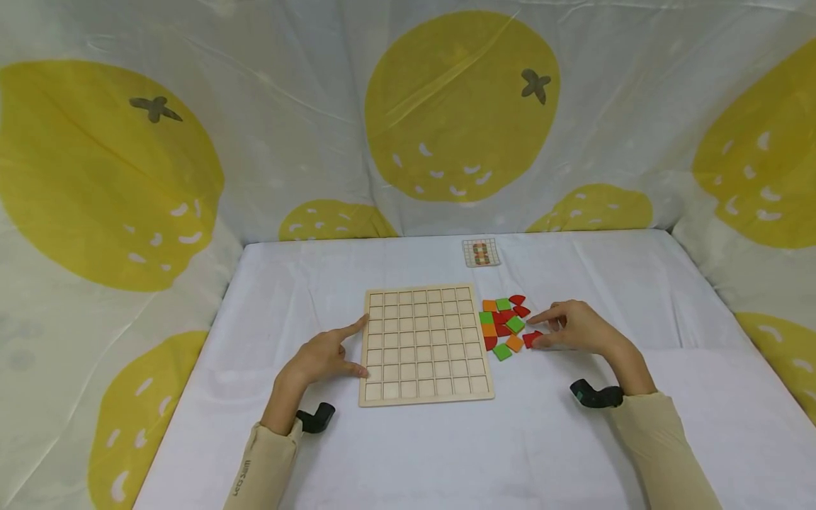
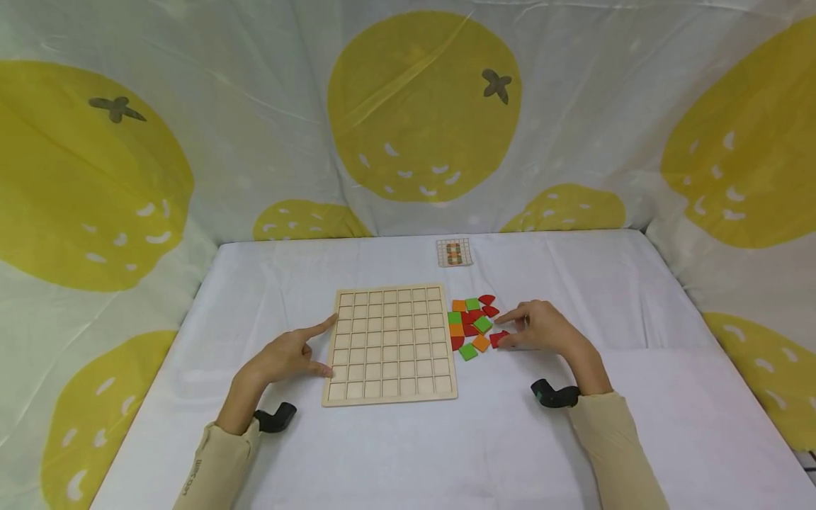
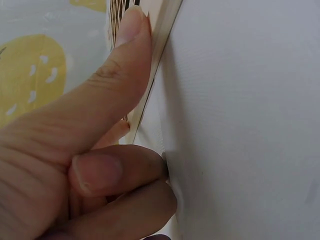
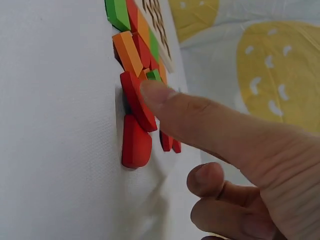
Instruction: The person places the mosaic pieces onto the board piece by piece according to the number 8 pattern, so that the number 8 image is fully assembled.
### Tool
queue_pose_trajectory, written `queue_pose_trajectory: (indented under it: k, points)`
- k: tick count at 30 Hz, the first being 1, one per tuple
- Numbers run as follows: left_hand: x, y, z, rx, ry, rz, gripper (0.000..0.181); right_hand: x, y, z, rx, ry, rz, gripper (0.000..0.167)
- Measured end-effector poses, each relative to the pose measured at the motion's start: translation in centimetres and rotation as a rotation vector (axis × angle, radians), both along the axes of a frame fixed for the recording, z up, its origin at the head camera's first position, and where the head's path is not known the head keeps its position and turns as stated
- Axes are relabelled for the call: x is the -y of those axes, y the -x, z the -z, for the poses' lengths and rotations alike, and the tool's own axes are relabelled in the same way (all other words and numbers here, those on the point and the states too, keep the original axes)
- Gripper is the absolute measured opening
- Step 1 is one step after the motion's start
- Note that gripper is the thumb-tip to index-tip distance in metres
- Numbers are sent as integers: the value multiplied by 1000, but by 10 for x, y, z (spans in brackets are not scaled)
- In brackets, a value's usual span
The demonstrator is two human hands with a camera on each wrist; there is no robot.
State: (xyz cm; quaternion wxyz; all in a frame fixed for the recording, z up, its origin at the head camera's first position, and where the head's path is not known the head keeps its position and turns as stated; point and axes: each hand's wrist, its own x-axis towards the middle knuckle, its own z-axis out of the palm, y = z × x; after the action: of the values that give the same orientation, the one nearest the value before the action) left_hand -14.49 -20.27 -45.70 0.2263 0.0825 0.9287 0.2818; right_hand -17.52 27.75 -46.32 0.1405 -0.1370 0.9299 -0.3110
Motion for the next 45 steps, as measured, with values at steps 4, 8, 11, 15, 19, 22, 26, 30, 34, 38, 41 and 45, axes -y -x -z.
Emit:
queue_pose_trajectory:
  k: [4, 8, 11, 15, 19, 22, 26, 30, 34, 38, 41, 45]
  points:
    - [0, 0, -1, 7, -7, 1, 110, 1, 0, 1, 28, 18, 8, 33]
    - [0, -1, -3, 14, -20, -4, 109, 2, 2, 4, 5, 14, 13, 26]
    - [-1, -2, -4, 18, -30, -11, 109, 4, 2, 6, -6, 11, 29, 23]
    - [-1, -2, -4, 22, -43, -21, 109, 5, 3, 7, -14, -3, 51, 28]
    - [-1, -2, -4, 28, -55, -30, 109, 6, 3, 7, -31, -22, 66, 27]
    - [-1, -2, -4, 33, -55, -37, 109, 6, 3, 6, -35, -31, 64, 23]
    - [-1, -2, -3, 37, -54, -40, 110, 6, 2, 6, -26, -34, 57, 26]
    - [-1, -1, -2, 36, -55, -39, 110, 6, 2, 7, -27, -28, 65, 27]
    - [-1, -2, -2, 28, -56, -37, 109, 5, 2, 8, -20, -17, 61, 27]
    - [-1, -2, -3, 21, -53, -36, 109, 2, 3, 7, -19, -15, 70, 34]
    - [-1, -2, -3, 18, -45, -39, 109, -1, 3, 5, -17, -10, 81, 39]
    - [-1, -2, -2, 17, -39, -35, 110, -4, 4, 6, -8, -7, 96, 36]
